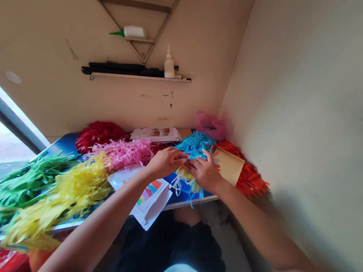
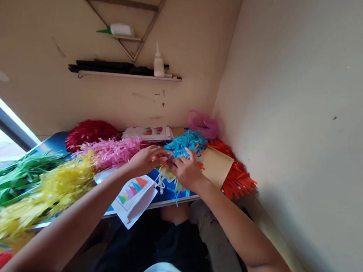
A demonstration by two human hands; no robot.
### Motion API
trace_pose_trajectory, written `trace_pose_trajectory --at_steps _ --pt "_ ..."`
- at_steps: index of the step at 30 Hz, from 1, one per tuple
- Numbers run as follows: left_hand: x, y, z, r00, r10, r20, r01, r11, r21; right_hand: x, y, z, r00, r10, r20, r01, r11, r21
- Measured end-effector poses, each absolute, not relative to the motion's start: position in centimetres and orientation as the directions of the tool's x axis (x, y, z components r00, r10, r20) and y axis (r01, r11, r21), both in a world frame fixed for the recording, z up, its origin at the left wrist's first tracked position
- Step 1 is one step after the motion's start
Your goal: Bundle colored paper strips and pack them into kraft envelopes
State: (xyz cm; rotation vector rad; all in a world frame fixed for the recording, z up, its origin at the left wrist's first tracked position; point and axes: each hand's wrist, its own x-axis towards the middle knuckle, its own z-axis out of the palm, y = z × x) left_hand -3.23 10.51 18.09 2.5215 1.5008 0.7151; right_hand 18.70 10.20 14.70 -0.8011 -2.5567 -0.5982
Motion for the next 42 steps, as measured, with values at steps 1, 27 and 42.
trace_pose_trajectory --at_steps 1,27,42 --pt "-3.8 9.1 16.9 0.337 0.863 0.377 0.819 -0.466 0.335 19.4 10.2 14.8 -0.739 0.457 0.496 0.624 0.742 0.246" --pt "-4.2 3.4 10.0 -0.135 0.951 0.277 0.991 0.135 0.019 16.4 4.2 3.0 -0.525 0.354 0.774 0.697 0.701 0.152" --pt "-3.3 2.8 7.6 -0.022 0.950 0.311 0.996 0.047 -0.071 16.7 7.1 8.7 -0.916 0.357 0.183 0.371 0.927 0.053"
